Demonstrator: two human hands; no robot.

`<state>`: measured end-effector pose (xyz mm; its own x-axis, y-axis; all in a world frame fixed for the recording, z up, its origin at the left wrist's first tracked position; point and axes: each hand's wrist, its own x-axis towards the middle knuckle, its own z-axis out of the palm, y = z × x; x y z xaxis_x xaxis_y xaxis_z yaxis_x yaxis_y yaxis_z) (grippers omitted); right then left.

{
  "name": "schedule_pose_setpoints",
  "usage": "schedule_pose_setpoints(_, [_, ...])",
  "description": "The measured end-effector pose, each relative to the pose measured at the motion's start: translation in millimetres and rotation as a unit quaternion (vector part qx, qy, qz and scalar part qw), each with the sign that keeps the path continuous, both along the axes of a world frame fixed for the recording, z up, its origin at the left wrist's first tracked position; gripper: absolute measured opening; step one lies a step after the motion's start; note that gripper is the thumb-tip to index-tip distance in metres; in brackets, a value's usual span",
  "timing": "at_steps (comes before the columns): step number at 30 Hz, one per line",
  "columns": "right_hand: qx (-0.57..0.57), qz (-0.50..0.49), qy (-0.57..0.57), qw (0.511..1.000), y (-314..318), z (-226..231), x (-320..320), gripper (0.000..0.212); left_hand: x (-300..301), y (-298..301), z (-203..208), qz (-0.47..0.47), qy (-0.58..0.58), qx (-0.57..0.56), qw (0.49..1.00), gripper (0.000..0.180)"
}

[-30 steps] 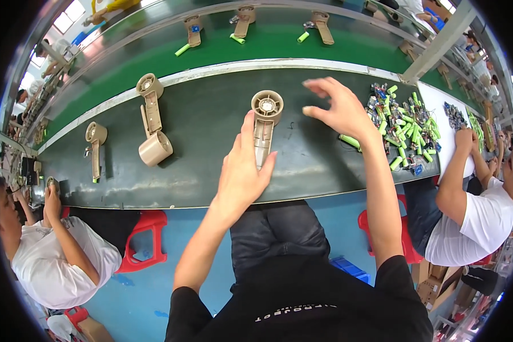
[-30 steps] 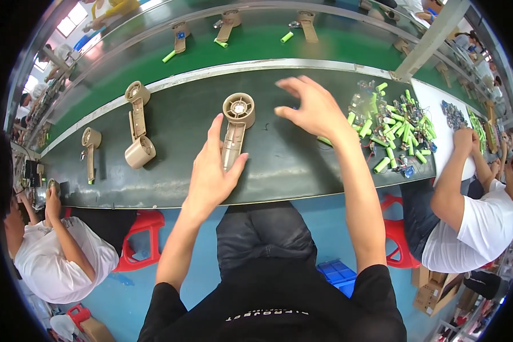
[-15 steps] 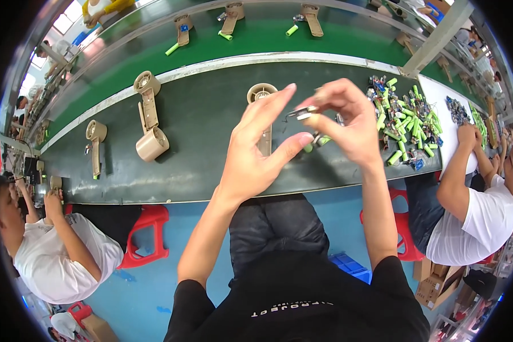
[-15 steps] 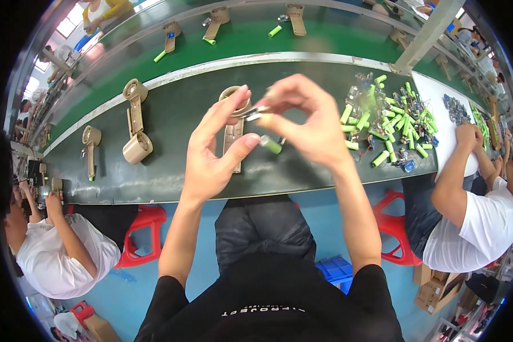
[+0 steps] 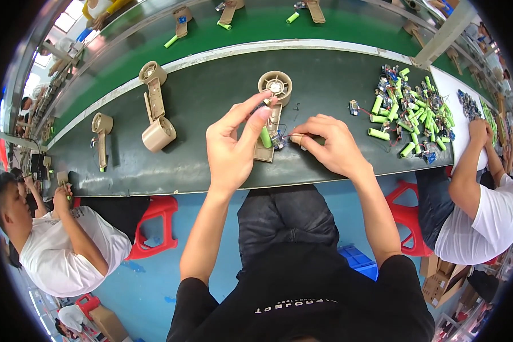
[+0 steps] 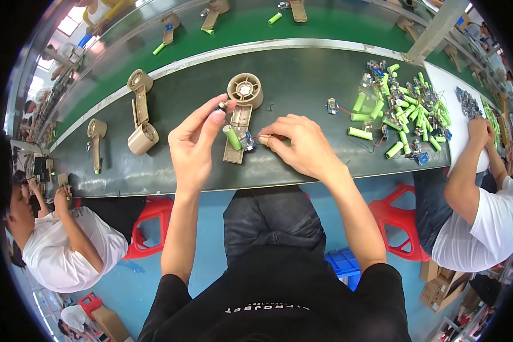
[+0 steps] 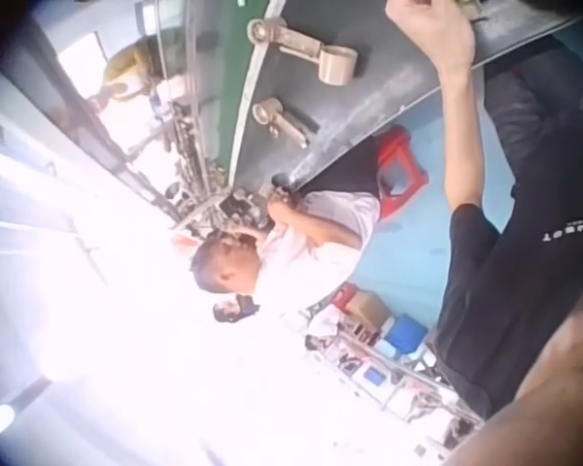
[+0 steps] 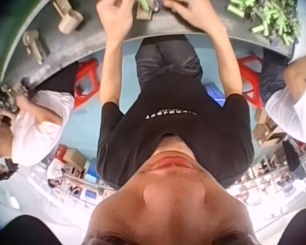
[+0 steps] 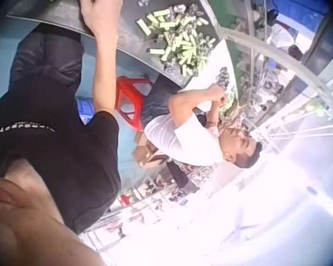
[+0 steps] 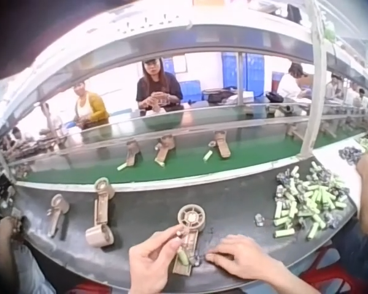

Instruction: Assembling portable handheld fans by inserting batteries and circuit boards into plastic housings.

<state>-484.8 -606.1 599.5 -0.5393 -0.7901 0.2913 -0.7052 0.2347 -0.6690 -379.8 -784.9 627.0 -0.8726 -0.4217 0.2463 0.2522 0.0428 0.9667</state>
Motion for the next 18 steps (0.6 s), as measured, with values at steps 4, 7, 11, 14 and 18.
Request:
schedule_pose_setpoints(4, [-0.060, -0.076, -0.228, 0.969, -4.6, 8.0, 14.6, 0.015, 4.5, 6.9, 3.0, -0.027, 0.047, -0.133, 0.990, 0.025])
schedule_pose_setpoints(7, [-0.179, -0.100, -0.359, 0.910, -6.2, 9.6, 16.1, 0.016, 14.0, 17.5, 5.0, -0.053, 0.012, -0.108, 0.993, 0.024])
schedule_pose_setpoints(11, [-0.221, -0.202, -0.338, 0.892, 4.1, 12.1, -3.5, 0.011, 29.0, 9.9, 13.3, -0.029, 0.067, -0.020, 0.997, 0.022])
schedule_pose_setpoints(14, [-0.134, -0.261, -0.263, 0.919, 21.3, 14.4, -22.2, 0.013, 34.4, -8.5, 25.3, -0.018, 0.069, 0.055, 0.996, 0.025])
schedule_pose_setpoints(18, [-0.099, -0.261, 0.121, 0.953, 19.2, 14.4, -26.5, 0.024, 28.6, -29.9, 28.4, -0.007, -0.056, -0.131, 0.990, 0.018])
